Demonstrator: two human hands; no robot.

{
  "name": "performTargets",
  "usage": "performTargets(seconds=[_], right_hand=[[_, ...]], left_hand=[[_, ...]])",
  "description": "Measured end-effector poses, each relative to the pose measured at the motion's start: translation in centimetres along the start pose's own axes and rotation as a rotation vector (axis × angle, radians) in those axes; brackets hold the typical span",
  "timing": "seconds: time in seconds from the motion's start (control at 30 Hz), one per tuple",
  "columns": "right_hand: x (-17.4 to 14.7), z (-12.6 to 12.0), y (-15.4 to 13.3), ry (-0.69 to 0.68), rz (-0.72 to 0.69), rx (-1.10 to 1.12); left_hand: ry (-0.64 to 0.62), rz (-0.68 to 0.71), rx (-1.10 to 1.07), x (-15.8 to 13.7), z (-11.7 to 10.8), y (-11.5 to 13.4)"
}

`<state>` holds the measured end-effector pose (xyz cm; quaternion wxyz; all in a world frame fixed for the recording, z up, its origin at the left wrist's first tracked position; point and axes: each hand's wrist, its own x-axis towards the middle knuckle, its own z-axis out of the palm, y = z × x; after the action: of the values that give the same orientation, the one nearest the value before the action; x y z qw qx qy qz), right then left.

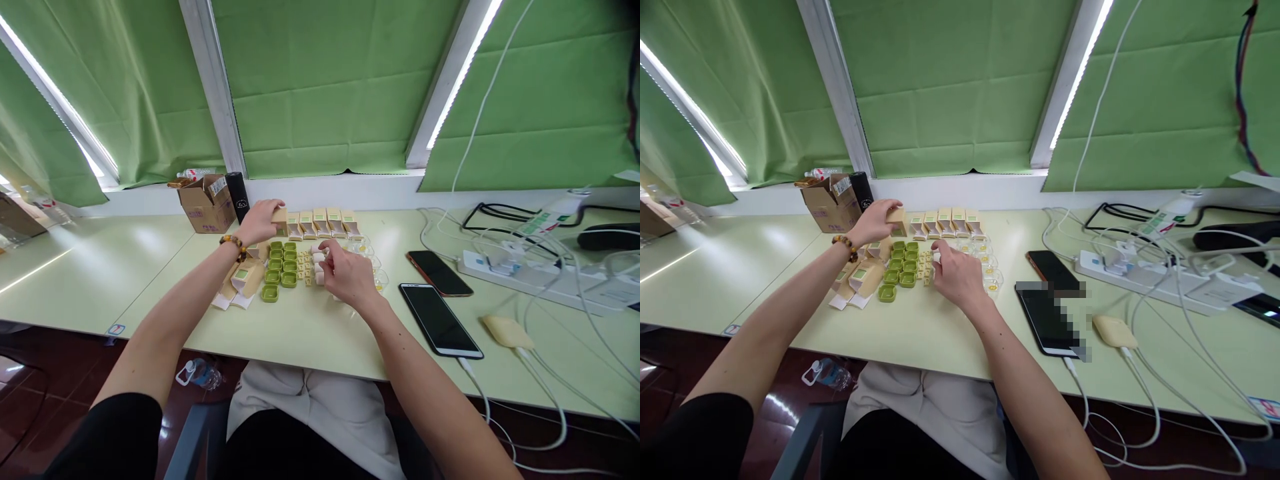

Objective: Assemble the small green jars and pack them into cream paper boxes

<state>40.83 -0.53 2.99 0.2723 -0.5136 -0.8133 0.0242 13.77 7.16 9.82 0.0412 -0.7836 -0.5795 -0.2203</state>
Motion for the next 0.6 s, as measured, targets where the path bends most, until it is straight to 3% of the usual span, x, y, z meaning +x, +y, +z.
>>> performTargets(seconds=[0.1,0.2,0.4,0.6], right_hand=[[-0.2,0.1,-0.3,-0.026,-0.027,-0.005],[-0.5,0.0,-0.7,-0.062,-0.061,-0.015],[-0.9,-0.1,-1.4,-0.111,-0.100,-0.057],[-1.2,-0.5,-1.9,-0.146,-0.121,-0.062]], left_hand=[[-0.036,-0.083,0.105,3.8,1.7,-2.7],[-0.111,-0.191,0.169,5.7,4.1,-4.4],[-0.168,-0.265,0.206,6.3,7.6,-6.2],[-0.110,-0.243,0.254,5.3,7.0,-6.2]])
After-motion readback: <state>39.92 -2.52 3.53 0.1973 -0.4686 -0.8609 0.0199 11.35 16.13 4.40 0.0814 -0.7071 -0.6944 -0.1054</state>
